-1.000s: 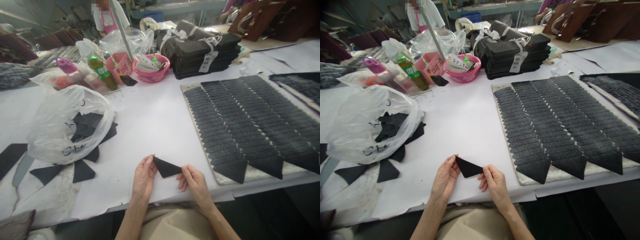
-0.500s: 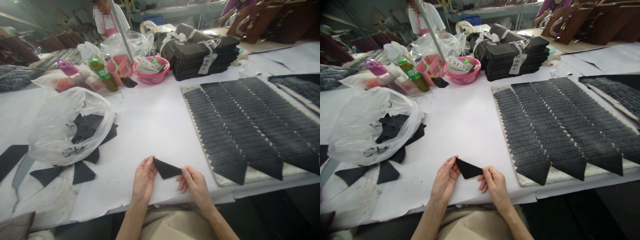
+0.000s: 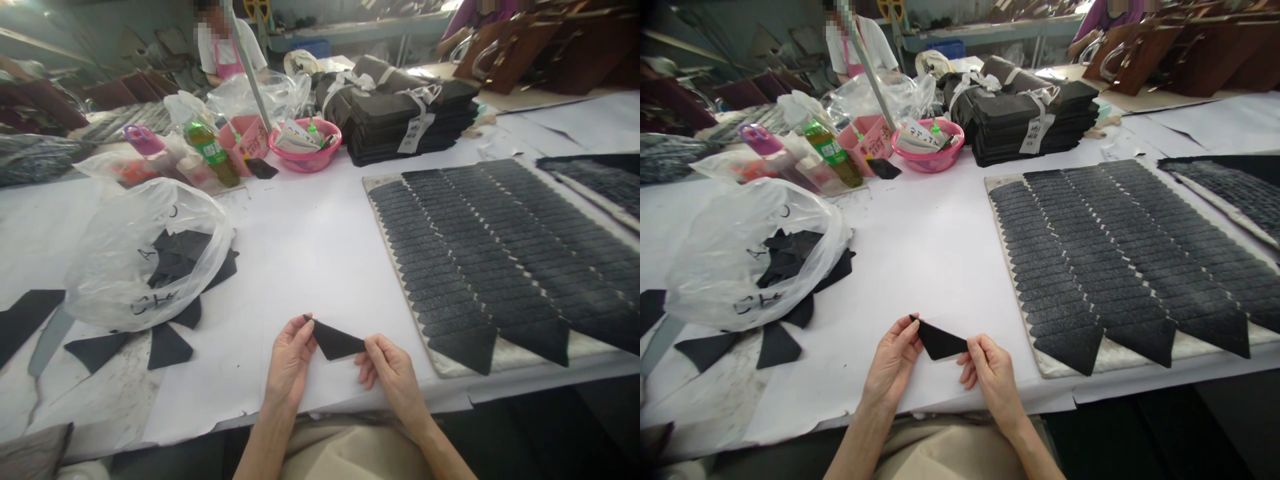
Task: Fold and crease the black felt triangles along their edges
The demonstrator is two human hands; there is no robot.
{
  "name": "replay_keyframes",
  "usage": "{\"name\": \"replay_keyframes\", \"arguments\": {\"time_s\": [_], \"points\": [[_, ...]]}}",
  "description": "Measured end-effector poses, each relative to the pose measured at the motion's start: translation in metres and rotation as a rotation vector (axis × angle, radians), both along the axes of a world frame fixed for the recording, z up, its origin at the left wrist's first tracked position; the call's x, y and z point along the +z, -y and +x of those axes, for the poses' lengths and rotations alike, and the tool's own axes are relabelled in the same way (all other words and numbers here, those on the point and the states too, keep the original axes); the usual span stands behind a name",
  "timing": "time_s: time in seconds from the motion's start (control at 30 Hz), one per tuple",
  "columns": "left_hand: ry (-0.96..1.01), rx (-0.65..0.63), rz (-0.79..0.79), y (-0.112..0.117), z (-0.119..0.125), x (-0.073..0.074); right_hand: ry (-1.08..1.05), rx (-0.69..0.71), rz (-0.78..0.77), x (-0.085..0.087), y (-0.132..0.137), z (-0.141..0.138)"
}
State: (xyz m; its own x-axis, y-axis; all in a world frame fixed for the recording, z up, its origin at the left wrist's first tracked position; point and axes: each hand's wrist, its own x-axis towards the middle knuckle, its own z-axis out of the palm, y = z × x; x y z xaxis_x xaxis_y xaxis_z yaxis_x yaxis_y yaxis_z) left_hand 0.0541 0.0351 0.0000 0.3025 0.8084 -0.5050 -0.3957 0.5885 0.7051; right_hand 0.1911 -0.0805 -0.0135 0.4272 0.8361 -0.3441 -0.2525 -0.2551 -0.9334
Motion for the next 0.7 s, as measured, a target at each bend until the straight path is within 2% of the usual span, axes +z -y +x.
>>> {"name": "replay_keyframes", "arguments": {"time_s": [0.7], "points": [[0.005,-0.011,0.02,-0.0008,-0.0015,-0.0034,0.012,0.002,0.003,0.0019,0.0001,0.0001]]}}
